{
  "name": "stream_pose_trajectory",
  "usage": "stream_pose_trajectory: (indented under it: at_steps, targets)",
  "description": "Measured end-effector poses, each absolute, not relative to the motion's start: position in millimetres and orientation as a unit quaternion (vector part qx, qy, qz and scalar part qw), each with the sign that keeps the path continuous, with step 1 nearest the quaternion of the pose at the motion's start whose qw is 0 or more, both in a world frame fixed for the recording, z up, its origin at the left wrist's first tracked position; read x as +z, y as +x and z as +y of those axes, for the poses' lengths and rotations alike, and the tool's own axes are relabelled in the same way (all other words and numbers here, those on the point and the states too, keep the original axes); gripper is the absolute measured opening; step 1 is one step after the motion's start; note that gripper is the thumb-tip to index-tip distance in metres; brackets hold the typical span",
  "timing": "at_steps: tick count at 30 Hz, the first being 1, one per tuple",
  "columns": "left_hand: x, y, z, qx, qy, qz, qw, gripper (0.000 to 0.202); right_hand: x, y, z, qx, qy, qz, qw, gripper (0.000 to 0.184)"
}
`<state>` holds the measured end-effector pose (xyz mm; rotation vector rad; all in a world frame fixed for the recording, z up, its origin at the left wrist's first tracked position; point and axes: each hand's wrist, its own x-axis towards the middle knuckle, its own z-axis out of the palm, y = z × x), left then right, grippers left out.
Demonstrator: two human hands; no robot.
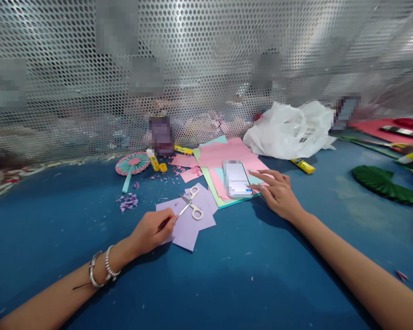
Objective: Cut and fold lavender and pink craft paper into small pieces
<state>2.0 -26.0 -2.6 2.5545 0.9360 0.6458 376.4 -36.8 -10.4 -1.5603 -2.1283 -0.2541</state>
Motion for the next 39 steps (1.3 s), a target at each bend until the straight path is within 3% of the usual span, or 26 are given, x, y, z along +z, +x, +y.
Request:
stream_pose_trajectory:
  at_steps: [9,19,30,39]
  targets:
    - [-2,3,-25,0.223,0.897,0.335,0.182,0.027,-8,365,-30,-0.098,-0.56,-0.787,0.241,0.04]
    - [-4,2,-26,0.228,0.896,0.333,0.187,0.027,-12,348,-23,-0.079,-0.541,-0.826,0.139,0.038]
    - [-5,1,-26,0.234,0.897,0.327,0.183,0.027,-14,354,-24,-0.151,-0.567,-0.778,0.224,0.039]
    - [-5,2,-25,0.234,0.897,0.328,0.18,0.027,-11,354,-26,-0.143,-0.565,-0.784,0.213,0.039]
